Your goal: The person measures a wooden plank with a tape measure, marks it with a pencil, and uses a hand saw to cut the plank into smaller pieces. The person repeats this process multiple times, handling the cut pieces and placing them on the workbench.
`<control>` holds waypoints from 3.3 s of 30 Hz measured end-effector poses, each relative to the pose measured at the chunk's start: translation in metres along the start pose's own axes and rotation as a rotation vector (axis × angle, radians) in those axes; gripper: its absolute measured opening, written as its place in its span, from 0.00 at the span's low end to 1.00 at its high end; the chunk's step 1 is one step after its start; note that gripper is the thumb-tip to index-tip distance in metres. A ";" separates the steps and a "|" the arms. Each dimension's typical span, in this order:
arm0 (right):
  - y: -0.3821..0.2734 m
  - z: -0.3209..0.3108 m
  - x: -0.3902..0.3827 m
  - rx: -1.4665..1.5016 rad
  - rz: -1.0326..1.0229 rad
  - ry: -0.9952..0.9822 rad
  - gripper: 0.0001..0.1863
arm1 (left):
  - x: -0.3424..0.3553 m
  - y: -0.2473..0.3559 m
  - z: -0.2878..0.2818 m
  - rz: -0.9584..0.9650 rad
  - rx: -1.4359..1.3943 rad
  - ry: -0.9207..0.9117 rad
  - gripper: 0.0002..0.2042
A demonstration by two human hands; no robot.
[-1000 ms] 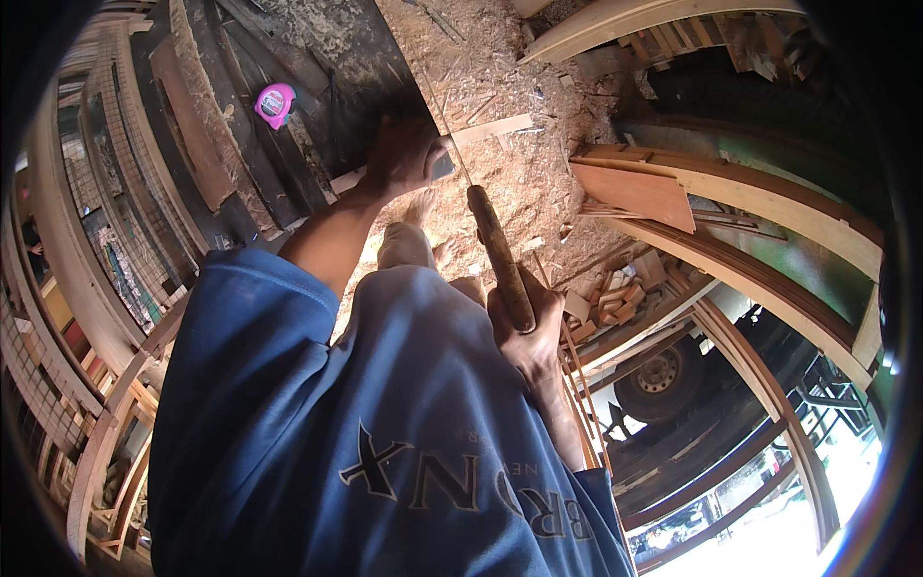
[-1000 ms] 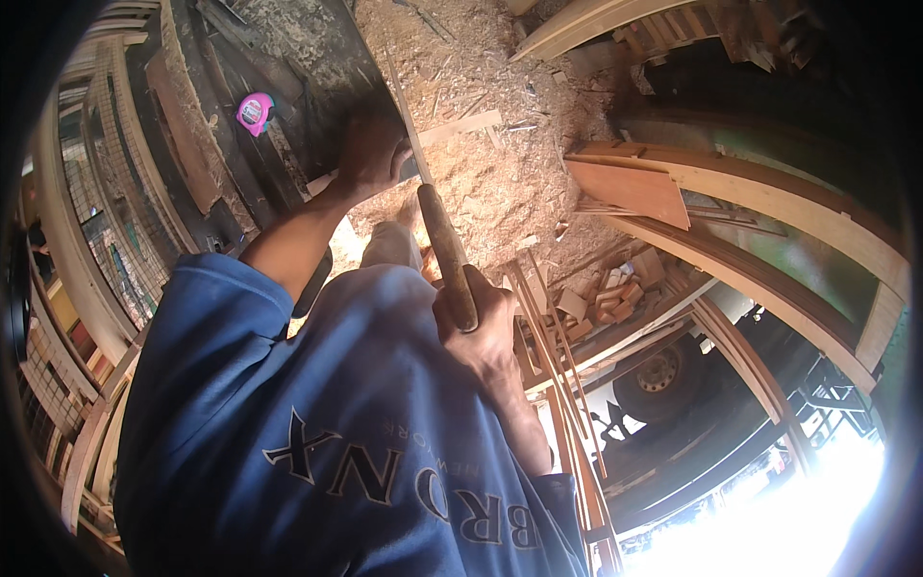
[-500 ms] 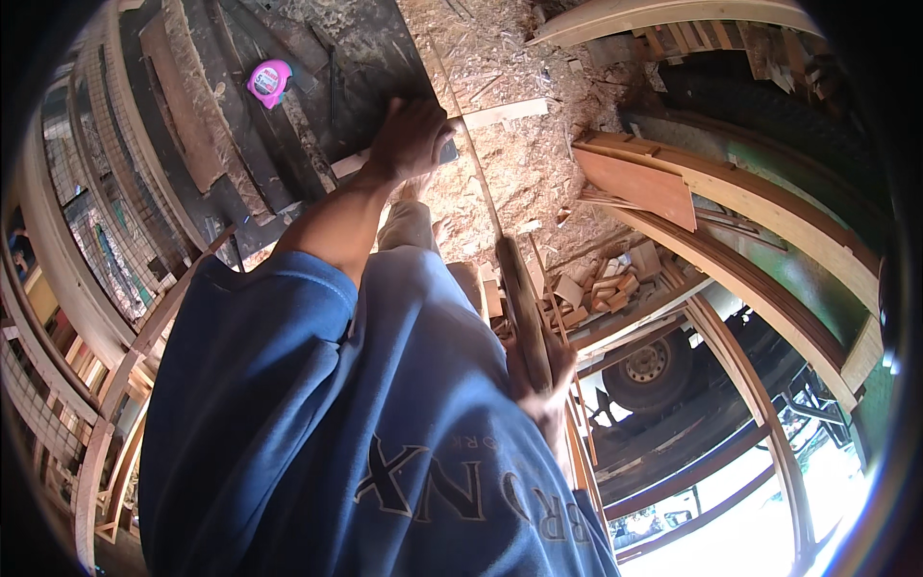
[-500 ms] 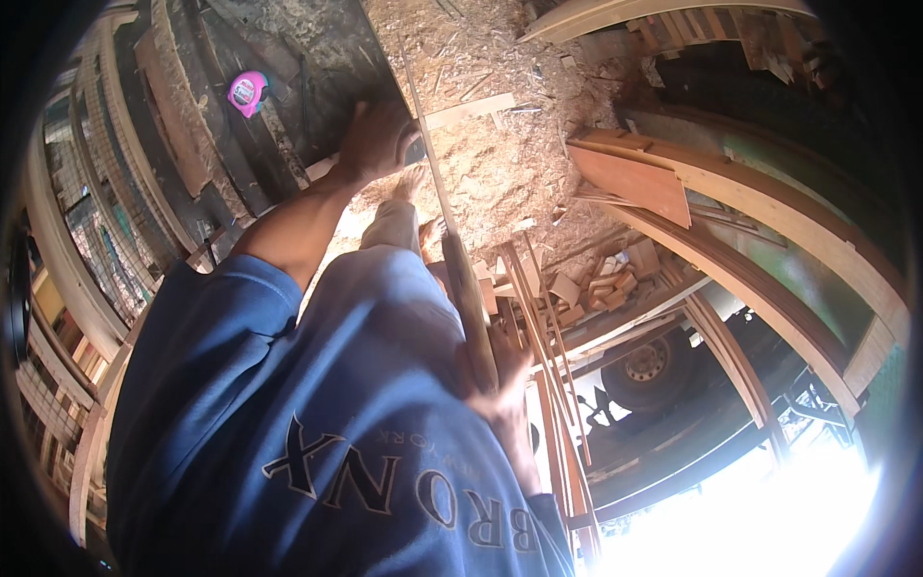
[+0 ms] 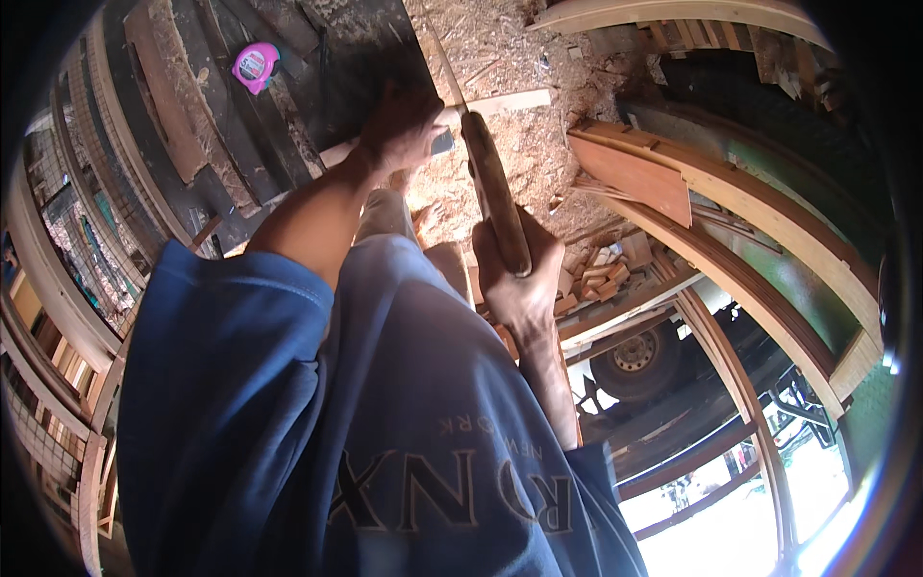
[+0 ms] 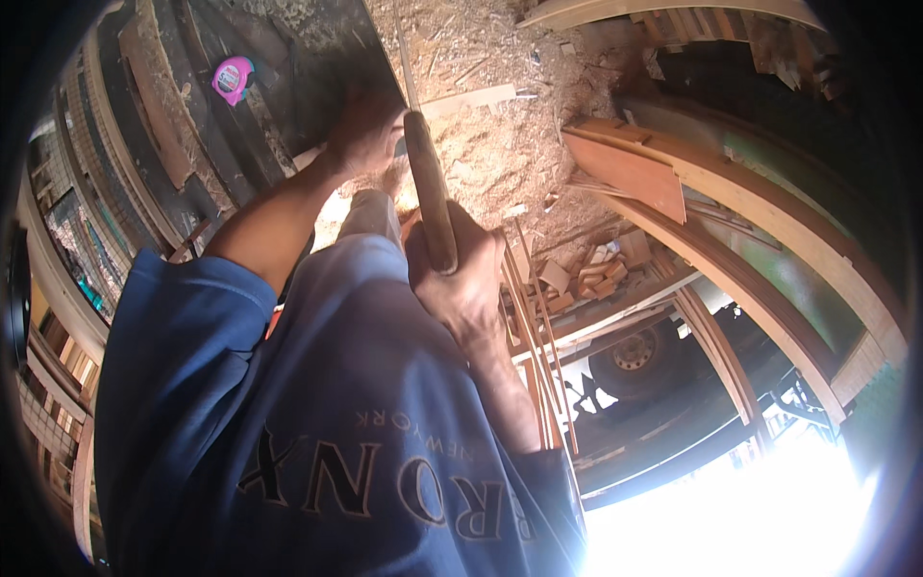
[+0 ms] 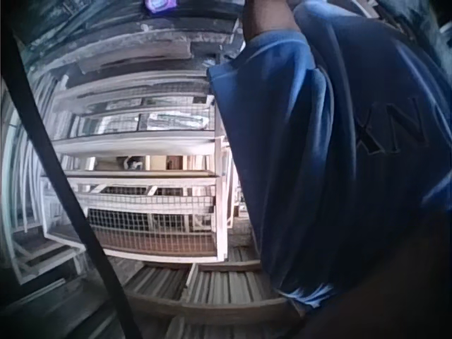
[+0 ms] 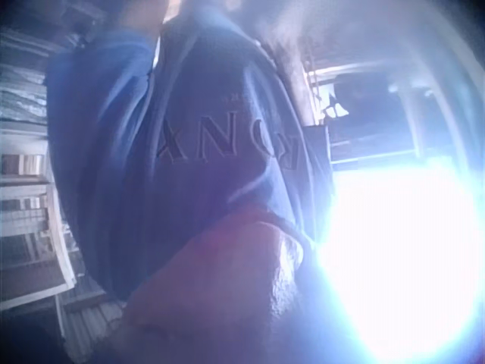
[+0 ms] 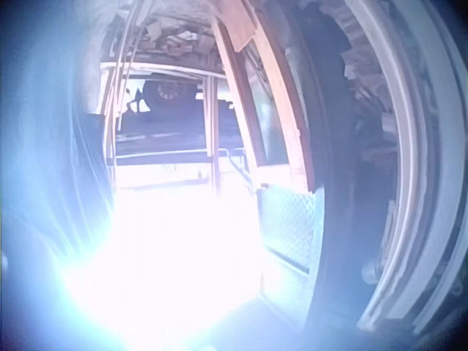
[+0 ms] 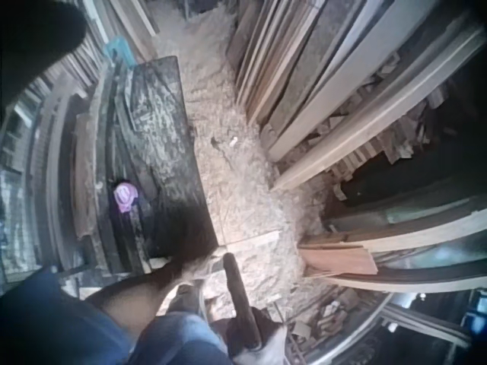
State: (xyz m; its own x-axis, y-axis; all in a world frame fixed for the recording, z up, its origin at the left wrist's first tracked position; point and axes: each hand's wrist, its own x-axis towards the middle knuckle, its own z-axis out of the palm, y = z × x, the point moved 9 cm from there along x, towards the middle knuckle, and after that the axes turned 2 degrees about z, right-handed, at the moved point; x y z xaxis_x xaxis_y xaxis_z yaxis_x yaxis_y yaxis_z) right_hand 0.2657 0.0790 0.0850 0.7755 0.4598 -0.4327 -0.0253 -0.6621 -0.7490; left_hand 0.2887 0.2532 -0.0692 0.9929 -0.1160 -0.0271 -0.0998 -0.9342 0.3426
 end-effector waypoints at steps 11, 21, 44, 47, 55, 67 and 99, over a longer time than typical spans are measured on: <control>-0.054 -0.070 -0.112 -0.014 0.106 0.021 0.19 | 0.003 -0.004 0.005 -0.006 -0.101 -0.039 0.12; 0.003 -0.030 -0.093 0.098 0.197 0.073 0.08 | 0.002 -0.005 0.006 0.001 -0.194 -0.034 0.15; -0.044 -0.080 -0.159 0.042 0.300 -0.042 0.24 | 0.000 0.002 0.003 0.027 -0.129 -0.002 0.15; 0.000 -0.038 -0.070 0.120 0.292 -0.023 0.15 | 0.001 0.005 0.004 0.024 -0.109 -0.041 0.15; 0.007 -0.042 -0.112 0.057 0.236 -0.036 0.15 | 0.002 0.008 -0.002 0.049 -0.109 0.018 0.13; 0.023 -0.007 -0.009 0.198 0.264 -0.006 0.09 | 0.003 0.001 0.001 -0.071 -0.246 -0.081 0.09; 0.020 -0.028 -0.064 0.293 0.258 -0.022 0.05 | 0.000 0.003 0.009 0.002 -0.114 -0.117 0.18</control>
State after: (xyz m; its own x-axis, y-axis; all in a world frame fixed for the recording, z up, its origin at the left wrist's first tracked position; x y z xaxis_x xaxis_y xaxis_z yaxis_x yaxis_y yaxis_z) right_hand 0.2332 0.0197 0.1117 0.7067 0.3147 -0.6336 -0.3993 -0.5619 -0.7245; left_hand 0.2880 0.2471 -0.0766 0.9777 -0.1623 -0.1332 -0.0868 -0.8902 0.4471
